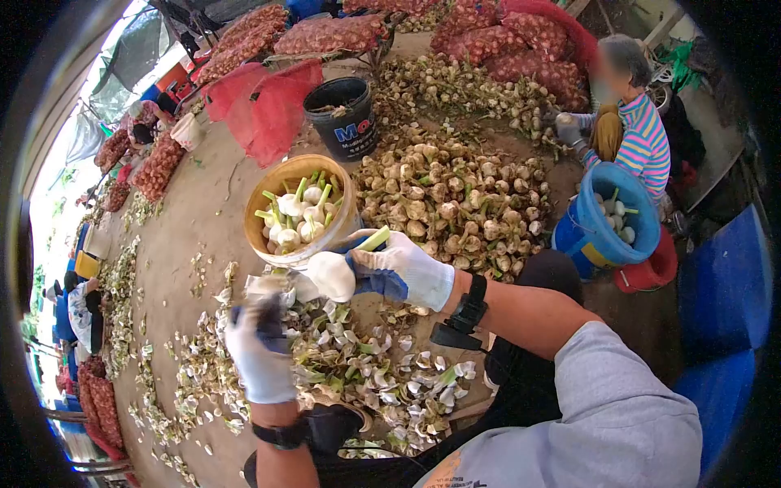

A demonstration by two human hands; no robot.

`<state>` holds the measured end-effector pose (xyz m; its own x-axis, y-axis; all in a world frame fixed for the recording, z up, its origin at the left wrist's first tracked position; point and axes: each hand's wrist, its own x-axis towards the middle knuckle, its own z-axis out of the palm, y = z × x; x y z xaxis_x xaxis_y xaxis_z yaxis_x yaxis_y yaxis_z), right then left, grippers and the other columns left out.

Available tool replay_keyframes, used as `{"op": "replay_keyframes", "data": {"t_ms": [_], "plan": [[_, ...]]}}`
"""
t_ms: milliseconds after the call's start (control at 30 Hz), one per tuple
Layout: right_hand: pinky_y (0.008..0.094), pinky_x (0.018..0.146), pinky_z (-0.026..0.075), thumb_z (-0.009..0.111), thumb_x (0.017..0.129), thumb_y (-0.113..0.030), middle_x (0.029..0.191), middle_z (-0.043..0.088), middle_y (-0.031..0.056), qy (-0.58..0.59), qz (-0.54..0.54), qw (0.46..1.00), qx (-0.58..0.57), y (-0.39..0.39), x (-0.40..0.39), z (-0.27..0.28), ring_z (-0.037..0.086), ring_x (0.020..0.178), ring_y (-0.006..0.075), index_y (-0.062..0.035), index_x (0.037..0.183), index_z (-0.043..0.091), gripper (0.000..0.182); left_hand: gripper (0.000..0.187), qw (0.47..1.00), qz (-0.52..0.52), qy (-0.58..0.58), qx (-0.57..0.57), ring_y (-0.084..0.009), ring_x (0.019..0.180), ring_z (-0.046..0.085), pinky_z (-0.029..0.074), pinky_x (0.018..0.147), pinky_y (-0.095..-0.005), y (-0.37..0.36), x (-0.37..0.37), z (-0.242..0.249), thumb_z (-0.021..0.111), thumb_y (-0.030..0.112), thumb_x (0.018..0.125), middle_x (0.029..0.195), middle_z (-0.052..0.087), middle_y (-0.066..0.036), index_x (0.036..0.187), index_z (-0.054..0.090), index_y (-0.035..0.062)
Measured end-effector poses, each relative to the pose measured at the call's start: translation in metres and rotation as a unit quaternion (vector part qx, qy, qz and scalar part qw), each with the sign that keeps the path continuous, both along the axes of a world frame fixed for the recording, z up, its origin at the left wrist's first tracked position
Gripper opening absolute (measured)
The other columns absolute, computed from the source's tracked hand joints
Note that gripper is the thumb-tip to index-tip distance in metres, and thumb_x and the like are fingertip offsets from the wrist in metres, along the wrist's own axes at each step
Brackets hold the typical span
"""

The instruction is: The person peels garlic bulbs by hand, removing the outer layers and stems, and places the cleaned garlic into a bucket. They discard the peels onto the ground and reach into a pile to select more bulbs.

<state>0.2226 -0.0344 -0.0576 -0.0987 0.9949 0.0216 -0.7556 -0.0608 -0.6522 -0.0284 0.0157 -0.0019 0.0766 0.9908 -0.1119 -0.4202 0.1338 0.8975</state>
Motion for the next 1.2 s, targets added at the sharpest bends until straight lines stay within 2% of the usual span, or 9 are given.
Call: {"op": "replay_keyframes", "data": {"t_ms": [133, 433, 700, 833, 900, 933, 1100, 1167, 1200], "plan": [[0.0461, 0.097, 0.062, 0.068, 0.101, -0.021, 0.130, 0.068, 0.0171, 0.013, 0.015, 0.999, 0.034, 0.002, 0.018, -0.006, 0.071, 0.115, 0.0268, 0.0017, 0.136, 0.055, 0.044, 0.015, 0.992, 0.108, -0.062, 0.028, -0.0218, 0.094, 0.071, 0.061, 0.090, -0.0312, 0.035, -0.032, 0.005, 0.066, 0.004, 0.097, 0.099, 0.071, -0.012, 0.109, 0.063, -0.0041], [0.0472, 0.101, 0.059, 0.070, 0.101, -0.027, 0.133, 0.066, 0.0193, -0.018, -0.003, 0.999, -0.026, -0.012, 0.041, -0.008, 0.068, 0.120, 0.0289, 0.0049, 0.141, 0.054, 0.054, 0.023, 0.878, 0.000, 0.423, 0.224, -0.0131, 0.082, 0.064, 0.054, 0.077, -0.0281, 0.007, 0.001, 0.010, 0.058, 0.002, 0.095, 0.102, 0.070, -0.009, 0.116, 0.066, -0.0020], [0.0308, 0.089, 0.058, 0.073, 0.099, -0.015, 0.114, 0.074, 0.0088, -0.322, -0.115, 0.939, 0.033, -0.044, 0.037, 0.014, 0.070, 0.100, 0.0138, 0.0019, 0.128, 0.067, 0.034, 0.048, 0.857, -0.223, 0.399, 0.239, -0.0132, 0.064, 0.063, 0.051, 0.062, -0.0326, -0.034, 0.053, 0.007, 0.079, 0.043, 0.093, 0.077, 0.071, -0.009, 0.100, 0.069, -0.0033], [0.0281, 0.078, 0.057, 0.077, 0.097, -0.024, 0.099, 0.077, 0.0081, -0.402, -0.162, 0.901, -0.015, -0.056, 0.019, 0.018, 0.069, 0.088, 0.0110, -0.0014, 0.119, 0.072, 0.032, 0.054, 0.796, -0.189, 0.506, 0.273, -0.0282, 0.084, 0.069, 0.053, 0.077, -0.0434, -0.044, 0.073, -0.011, 0.067, 0.045, 0.101, 0.092, 0.072, -0.022, 0.118, 0.065, -0.0057], [0.0323, 0.079, 0.057, 0.081, 0.093, -0.031, 0.098, 0.078, 0.0104, -0.463, -0.249, 0.850, 0.023, -0.061, 0.016, 0.009, 0.071, 0.086, 0.0146, -0.0003, 0.114, 0.072, 0.039, 0.038, 0.790, -0.217, 0.523, 0.235, -0.0328, 0.100, 0.071, 0.056, 0.087, -0.0442, -0.040, 0.073, -0.026, 0.057, 0.022, 0.105, 0.115, 0.071, -0.025, 0.132, 0.059, -0.0039], [0.0337, 0.080, 0.057, 0.080, 0.093, -0.032, 0.098, 0.078, 0.0114, -0.447, -0.231, 0.864, 0.002, -0.065, 0.015, 0.011, 0.071, 0.086, 0.0160, -0.0002, 0.113, 0.072, 0.039, 0.028, 0.823, -0.137, 0.486, 0.260, -0.0285, 0.083, 0.070, 0.055, 0.074, -0.0422, -0.051, 0.081, -0.025, 0.055, 0.018, 0.102, 0.097, 0.072, -0.023, 0.117, 0.063, -0.0045], [0.0307, 0.087, 0.056, 0.076, 0.098, -0.024, 0.106, 0.075, 0.0083, -0.277, -0.169, 0.946, -0.013, -0.065, 0.019, 0.009, 0.068, 0.096, 0.0145, 0.0005, 0.118, 0.069, 0.033, 0.042, 0.947, -0.123, 0.245, 0.167, -0.0255, 0.097, 0.068, 0.056, 0.085, -0.0386, -0.039, 0.087, -0.038, 0.049, 0.021, 0.110, 0.111, 0.070, -0.021, 0.133, 0.057, -0.0136], [0.0326, 0.085, 0.060, 0.075, 0.099, -0.022, 0.108, 0.073, 0.0084, -0.091, -0.140, 0.985, -0.037, -0.071, 0.023, 0.014, 0.069, 0.096, 0.0155, 0.0012, 0.123, 0.065, 0.035, 0.060, 0.667, -0.067, 0.521, 0.528, -0.0294, 0.103, 0.068, 0.055, 0.091, -0.0397, -0.013, 0.060, -0.071, 0.076, 0.021, 0.089, 0.115, 0.068, -0.025, 0.136, 0.056, -0.0111], [0.0327, 0.079, 0.059, 0.072, 0.100, -0.021, 0.097, 0.073, 0.0085, -0.043, -0.162, 0.985, -0.036, -0.076, 0.024, 0.032, 0.068, 0.084, 0.0147, 0.0019, 0.109, 0.069, 0.025, 0.065, 0.914, -0.105, 0.308, 0.243, -0.0324, 0.104, 0.067, 0.055, 0.093, -0.0409, -0.012, 0.067, -0.064, 0.080, 0.018, 0.083, 0.117, 0.067, -0.026, 0.137, 0.056, -0.0103]]}}
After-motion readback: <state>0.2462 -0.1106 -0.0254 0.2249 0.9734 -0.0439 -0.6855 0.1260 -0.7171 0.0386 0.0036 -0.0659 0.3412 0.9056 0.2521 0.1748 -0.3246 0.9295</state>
